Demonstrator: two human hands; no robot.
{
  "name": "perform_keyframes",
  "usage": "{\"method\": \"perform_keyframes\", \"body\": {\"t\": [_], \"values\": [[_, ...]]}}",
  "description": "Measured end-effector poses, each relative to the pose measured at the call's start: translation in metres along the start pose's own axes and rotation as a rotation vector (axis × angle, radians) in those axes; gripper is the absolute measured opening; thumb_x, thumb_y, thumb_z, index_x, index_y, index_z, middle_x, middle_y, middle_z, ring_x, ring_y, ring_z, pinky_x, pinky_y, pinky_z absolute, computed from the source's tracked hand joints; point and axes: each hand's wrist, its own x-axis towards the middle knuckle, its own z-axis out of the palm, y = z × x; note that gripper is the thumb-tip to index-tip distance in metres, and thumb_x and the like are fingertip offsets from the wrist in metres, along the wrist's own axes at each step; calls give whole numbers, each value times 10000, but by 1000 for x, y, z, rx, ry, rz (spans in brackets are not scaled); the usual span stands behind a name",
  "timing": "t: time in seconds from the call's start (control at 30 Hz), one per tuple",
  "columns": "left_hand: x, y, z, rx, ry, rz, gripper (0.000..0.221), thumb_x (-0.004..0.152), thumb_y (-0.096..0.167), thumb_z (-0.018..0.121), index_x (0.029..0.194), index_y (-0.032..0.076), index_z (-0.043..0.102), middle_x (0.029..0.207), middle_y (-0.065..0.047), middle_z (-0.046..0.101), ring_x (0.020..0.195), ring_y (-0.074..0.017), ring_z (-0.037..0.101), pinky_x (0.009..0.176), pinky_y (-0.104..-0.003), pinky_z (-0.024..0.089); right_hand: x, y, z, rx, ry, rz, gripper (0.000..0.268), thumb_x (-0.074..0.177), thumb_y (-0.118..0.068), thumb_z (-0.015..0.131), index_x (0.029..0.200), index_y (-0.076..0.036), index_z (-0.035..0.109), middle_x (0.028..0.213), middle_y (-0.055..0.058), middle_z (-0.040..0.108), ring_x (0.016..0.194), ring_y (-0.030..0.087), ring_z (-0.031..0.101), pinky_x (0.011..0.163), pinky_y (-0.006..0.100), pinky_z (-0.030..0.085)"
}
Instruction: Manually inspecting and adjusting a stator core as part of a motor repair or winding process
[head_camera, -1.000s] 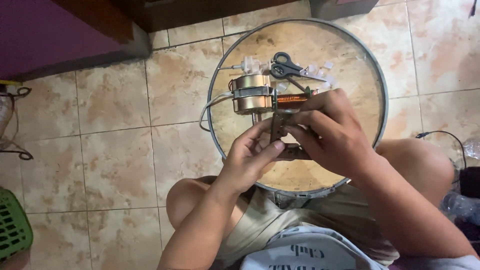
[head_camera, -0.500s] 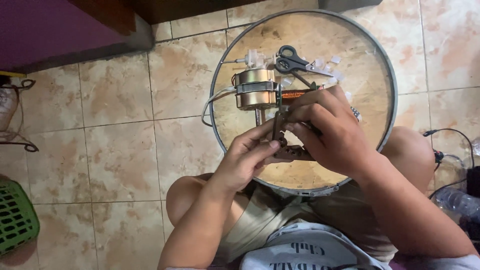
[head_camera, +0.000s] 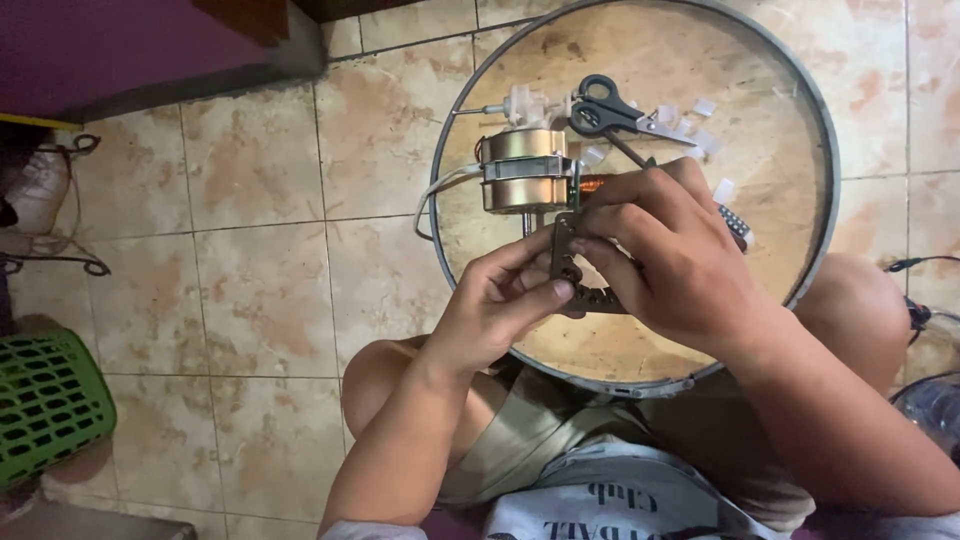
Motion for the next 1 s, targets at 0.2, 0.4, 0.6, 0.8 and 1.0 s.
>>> {"method": "perform_keyframes", "body": {"t": [0.2, 0.4, 0.6, 0.8, 1.0], "values": [[4, -24, -9, -36, -1, 71, 590, 1012, 33, 650, 1557, -13, 429, 923, 25, 591, 602, -37, 355, 555, -203, 306, 3, -5, -21, -96, 25, -37, 65, 1044, -84, 690, 1030, -25, 669, 1026, 165, 616, 846, 298, 529, 854, 413, 403], [6, -20, -1, 102, -6, 83, 548, 993, 29, 674, 1507, -12, 487, 892, 31, 457, 848, -90, 469, 844, -280, 515, 4, -4, -27, -44, -90, -131, 87, 1045, -41, 616, 1086, 31, 645, 992, 159, 608, 870, 298, 614, 885, 436, 533], [4, -23, 0, 141, 7, 103, 569, 988, -8, 670, 1520, -20, 467, 1060, -35, 627, 955, -100, 602, 890, -289, 565, 11, -5, -33, -10, -71, -197, 87, 1046, -26, 631, 1114, -8, 682, 968, 152, 533, 773, 289, 517, 727, 380, 471], [1, -25, 0, 179, 15, 174, 513, 998, 19, 681, 1487, 18, 526, 1207, -12, 554, 1077, -116, 590, 877, -291, 542, 9, 0, -28, -15, -49, -150, 80, 1023, 9, 712, 1091, 40, 685, 954, 169, 545, 835, 285, 536, 692, 376, 461], [-1, -26, 1, 69, -41, 151, 570, 1011, 48, 685, 1540, 31, 475, 1314, -42, 613, 1163, -142, 609, 998, -364, 567, 21, -11, -41, -81, -184, -30, 233, 990, -148, 744, 1152, 15, 704, 1085, 147, 669, 970, 294, 619, 896, 431, 460]]}}
